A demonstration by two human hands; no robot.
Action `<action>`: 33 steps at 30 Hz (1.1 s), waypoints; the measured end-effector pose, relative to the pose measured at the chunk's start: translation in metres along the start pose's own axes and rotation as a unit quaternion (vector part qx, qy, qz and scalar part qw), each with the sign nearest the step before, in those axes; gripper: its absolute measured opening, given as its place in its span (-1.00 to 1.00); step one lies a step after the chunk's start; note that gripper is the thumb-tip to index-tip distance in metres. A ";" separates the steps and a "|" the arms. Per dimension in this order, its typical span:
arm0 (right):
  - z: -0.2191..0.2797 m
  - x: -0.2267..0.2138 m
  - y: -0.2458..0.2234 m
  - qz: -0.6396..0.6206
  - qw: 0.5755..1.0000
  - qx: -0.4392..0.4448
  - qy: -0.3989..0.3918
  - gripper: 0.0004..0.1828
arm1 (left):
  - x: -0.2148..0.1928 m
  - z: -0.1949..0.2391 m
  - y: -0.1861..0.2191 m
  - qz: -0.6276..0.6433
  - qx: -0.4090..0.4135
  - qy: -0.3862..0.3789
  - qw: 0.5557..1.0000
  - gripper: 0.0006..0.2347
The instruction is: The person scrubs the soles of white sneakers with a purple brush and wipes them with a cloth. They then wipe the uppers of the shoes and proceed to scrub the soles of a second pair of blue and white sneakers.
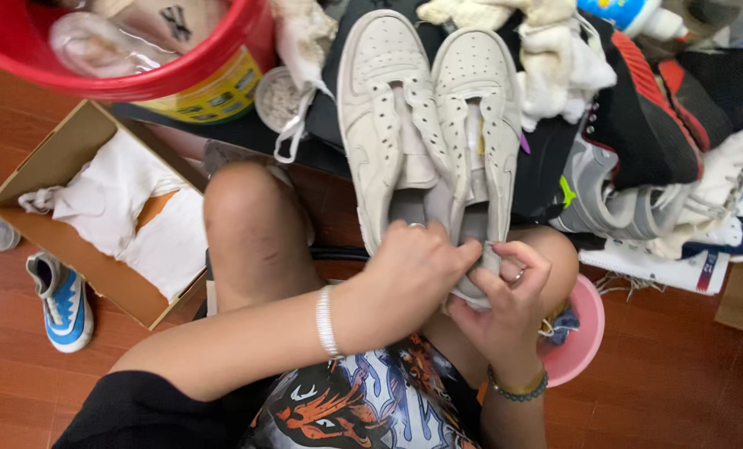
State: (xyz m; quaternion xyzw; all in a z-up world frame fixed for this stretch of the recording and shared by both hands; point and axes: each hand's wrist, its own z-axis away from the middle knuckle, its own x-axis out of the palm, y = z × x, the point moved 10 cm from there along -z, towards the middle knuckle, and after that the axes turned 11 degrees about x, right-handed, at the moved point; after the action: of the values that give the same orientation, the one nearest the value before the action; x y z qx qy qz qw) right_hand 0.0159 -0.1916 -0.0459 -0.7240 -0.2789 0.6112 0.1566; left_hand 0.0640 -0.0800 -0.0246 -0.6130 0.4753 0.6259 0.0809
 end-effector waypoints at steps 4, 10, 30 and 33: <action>-0.002 0.007 -0.001 0.010 1.000 -0.001 -0.024 -0.39 | 0.036 -0.007 0.000 -0.041 -0.054 -0.105 0.992 -0.93; -0.009 -0.027 -0.023 0.012 0.996 -0.046 0.079 -0.50 | -0.007 0.010 -0.013 0.051 0.018 0.036 0.998 -0.92; -0.020 -0.091 0.046 -0.384 0.880 0.054 0.275 -0.46 | -0.160 0.250 -0.040 0.338 -0.166 0.080 0.923 -0.87; -0.030 -0.078 0.048 -0.430 0.865 0.058 0.253 -0.41 | -0.135 0.334 -0.046 0.318 -0.310 0.101 0.891 -0.86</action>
State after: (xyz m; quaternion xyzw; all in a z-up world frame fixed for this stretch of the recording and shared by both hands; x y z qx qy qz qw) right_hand 0.0480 -0.2729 -0.0050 -0.6519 -0.4768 0.2940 0.5111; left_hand -0.1037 0.2414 -0.0014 -0.4830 0.4325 0.6685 -0.3645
